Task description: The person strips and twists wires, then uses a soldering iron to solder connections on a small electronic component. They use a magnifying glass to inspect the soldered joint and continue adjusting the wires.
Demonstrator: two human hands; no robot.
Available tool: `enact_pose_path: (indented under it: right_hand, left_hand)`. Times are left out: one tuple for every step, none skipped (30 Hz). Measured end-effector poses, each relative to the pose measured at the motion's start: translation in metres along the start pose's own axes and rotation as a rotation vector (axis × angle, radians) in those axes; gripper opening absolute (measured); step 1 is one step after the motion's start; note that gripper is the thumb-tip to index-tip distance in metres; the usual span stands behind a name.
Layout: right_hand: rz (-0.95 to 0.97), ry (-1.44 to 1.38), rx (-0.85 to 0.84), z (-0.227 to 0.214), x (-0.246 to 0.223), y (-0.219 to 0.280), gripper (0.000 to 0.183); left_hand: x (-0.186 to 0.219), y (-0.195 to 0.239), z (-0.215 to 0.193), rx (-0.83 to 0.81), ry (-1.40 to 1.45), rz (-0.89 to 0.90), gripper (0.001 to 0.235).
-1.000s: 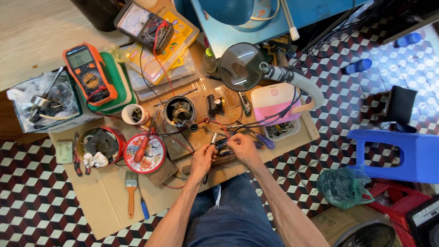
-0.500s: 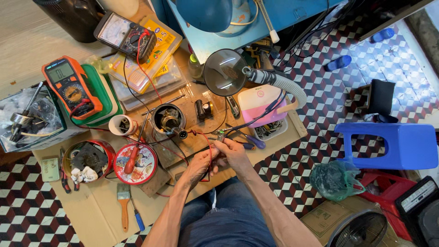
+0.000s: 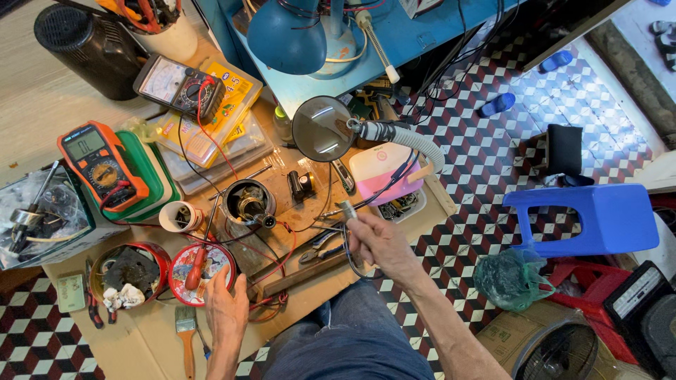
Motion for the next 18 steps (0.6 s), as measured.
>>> enact_pose_path:
  right_hand:
    - [0.017,0.068,-0.01,0.01,0.001,-0.003,0.035]
    - [0.037,0.136,-0.022,0.019,0.004,-0.006,0.036]
    - [-0.015,0.198,-0.008,0.026,0.001,-0.007,0.037]
    - [-0.073,0.261,0.0,0.037,-0.001,-0.011,0.038]
    - [-0.13,0.324,0.009,0.047,-0.002,-0.012,0.039]
    - [-0.162,0.348,0.007,0.054,0.0,-0.009,0.04]
    - [-0.193,0.373,0.005,0.06,0.003,-0.006,0.041]
    - [-0.223,0.399,0.004,0.061,0.005,-0.004,0.043]
    - [-0.245,0.377,-0.05,0.06,0.008,-0.004,0.046]
    - [-0.265,0.351,-0.109,0.057,0.01,-0.006,0.051]
    - [-0.284,0.325,-0.167,0.053,0.013,-0.006,0.057]
    - [-0.203,0.426,-0.123,0.032,0.02,-0.009,0.049]
    - [-0.122,0.526,-0.078,0.006,0.025,-0.014,0.042]
    - [-0.049,0.675,0.192,-0.034,0.022,-0.022,0.036]
    - [0.029,0.815,0.466,-0.072,0.017,-0.026,0.032]
    - [-0.137,0.997,0.507,-0.087,-0.001,-0.032,0.033]
    - [-0.31,1.174,0.541,-0.096,-0.015,-0.036,0.034]
    - [-0.318,1.312,0.491,-0.101,-0.013,-0.054,0.035]
  left_hand:
    - [0.015,0.007,0.002,0.001,0.057,0.003,0.047]
    - [0.033,0.014,0.008,0.002,0.115,0.001,0.048]
    - [0.055,0.019,0.035,-0.158,0.371,0.003,0.049]
    - [0.08,0.024,0.062,-0.314,0.627,0.006,0.05]
    - [0.103,0.029,0.084,-0.426,0.771,-0.006,0.051]
    - [0.124,0.036,0.104,-0.546,0.915,-0.02,0.052]
    - [0.134,0.038,0.107,-0.55,0.971,-0.036,0.05]
    - [0.142,0.04,0.112,-0.556,1.029,-0.052,0.049]
    - [0.147,0.04,0.116,-0.561,1.087,-0.069,0.048]
    - [0.144,0.037,0.112,-0.509,1.088,-0.078,0.047]
    - [0.139,0.033,0.106,-0.457,1.087,-0.087,0.046]
    - [0.133,0.029,0.098,-0.403,1.087,-0.094,0.045]
    - [0.125,0.026,0.092,-0.375,1.132,-0.117,0.043]
    - [0.117,0.024,0.084,-0.346,1.179,-0.14,0.041]
    - [0.111,0.023,0.08,-0.316,1.225,-0.163,0.04]
    - [0.111,0.023,0.078,-0.314,1.217,-0.141,0.039]
    - [0.112,0.024,0.075,-0.313,1.209,-0.119,0.038]
    - [0.113,0.025,0.072,-0.31,1.199,-0.098,0.038]
Point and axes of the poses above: each hand's wrist, its own y-axis away from the middle knuckle, its own z-axis out of the palm, x = y × z, the point moved 9 cm from there along -y, towards the middle knuckle, and after that the axes turned 9 degrees about -x, right-handed, at the moved point
